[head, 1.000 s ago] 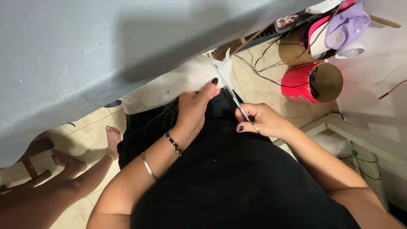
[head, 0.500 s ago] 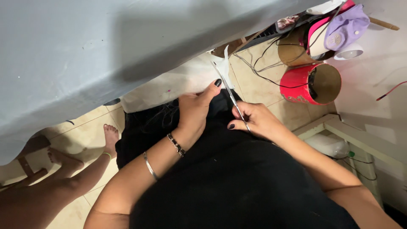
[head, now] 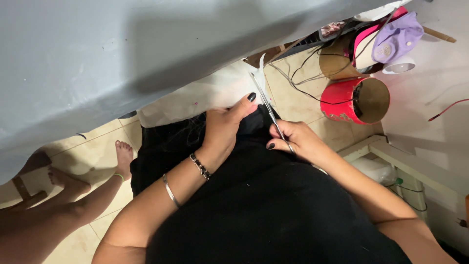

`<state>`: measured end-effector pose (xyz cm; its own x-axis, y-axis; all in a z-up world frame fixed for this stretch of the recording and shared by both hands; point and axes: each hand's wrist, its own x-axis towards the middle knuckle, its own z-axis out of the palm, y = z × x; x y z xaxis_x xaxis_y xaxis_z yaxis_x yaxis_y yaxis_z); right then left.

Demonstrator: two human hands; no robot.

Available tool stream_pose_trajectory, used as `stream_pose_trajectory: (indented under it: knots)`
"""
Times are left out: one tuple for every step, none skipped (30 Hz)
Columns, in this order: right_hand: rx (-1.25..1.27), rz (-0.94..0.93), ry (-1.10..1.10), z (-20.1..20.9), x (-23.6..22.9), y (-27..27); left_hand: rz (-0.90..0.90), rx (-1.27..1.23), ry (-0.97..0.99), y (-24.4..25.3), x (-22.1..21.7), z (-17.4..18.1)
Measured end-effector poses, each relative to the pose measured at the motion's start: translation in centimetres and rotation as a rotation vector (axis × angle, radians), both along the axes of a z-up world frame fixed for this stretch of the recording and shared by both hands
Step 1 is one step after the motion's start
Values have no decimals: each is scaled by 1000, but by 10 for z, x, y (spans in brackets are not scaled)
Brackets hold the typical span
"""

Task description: Trimming the edges of a white fabric piece using scissors to achieve a specific shape

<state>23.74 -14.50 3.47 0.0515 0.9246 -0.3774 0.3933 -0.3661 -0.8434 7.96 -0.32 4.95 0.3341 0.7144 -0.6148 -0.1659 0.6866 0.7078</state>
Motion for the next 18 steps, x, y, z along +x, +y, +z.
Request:
stream_pose_trajectory:
  knots:
    - [4,1,10,2,0,0,-18,-8,-7,0,-1,0]
    - [4,4,8,2,1,0,-16,-8,-8,2,-2,7]
    - [15,19,23,2,2,0,-14,-6,-6,5,-4,14]
    - [25,34,40,2,3,0,-12,-5,-2,7,-6,21]
    - [24,37,40,2,4,-1,-10,-6,-3,5,-6,13]
    - [27,51,37,3,5,-2,-40,-14,0,3,-6,5]
    - [29,66,34,3,6,-3,-71,-23,3,1,-6,-4]
    - [28,69,33,4,7,-4,-67,-23,2,1,-7,-2]
    - [25,83,31,4,8,-4,-103,0,32,1,-8,0]
    - [21,98,30,5,9,-5,-138,23,61,0,-10,2]
    - [21,102,29,4,10,-6,-134,23,61,-3,-11,-6]
    - [17,111,26,3,12,-8,-139,6,72,-5,-13,-14]
    - [14,119,23,2,14,-9,-143,-11,84,-8,-14,-21]
    - [14,123,22,5,13,-9,-140,-11,83,-6,-13,-17]
    - [27,128,26,8,13,-8,-151,13,81,-3,-11,-13]
    - [41,132,30,11,12,-8,-163,37,79,0,-9,-9]
    - [41,134,29,10,12,-7,-160,37,78,2,-11,-4]
    - [43,136,32,10,12,-8,-170,38,83,4,-13,1]
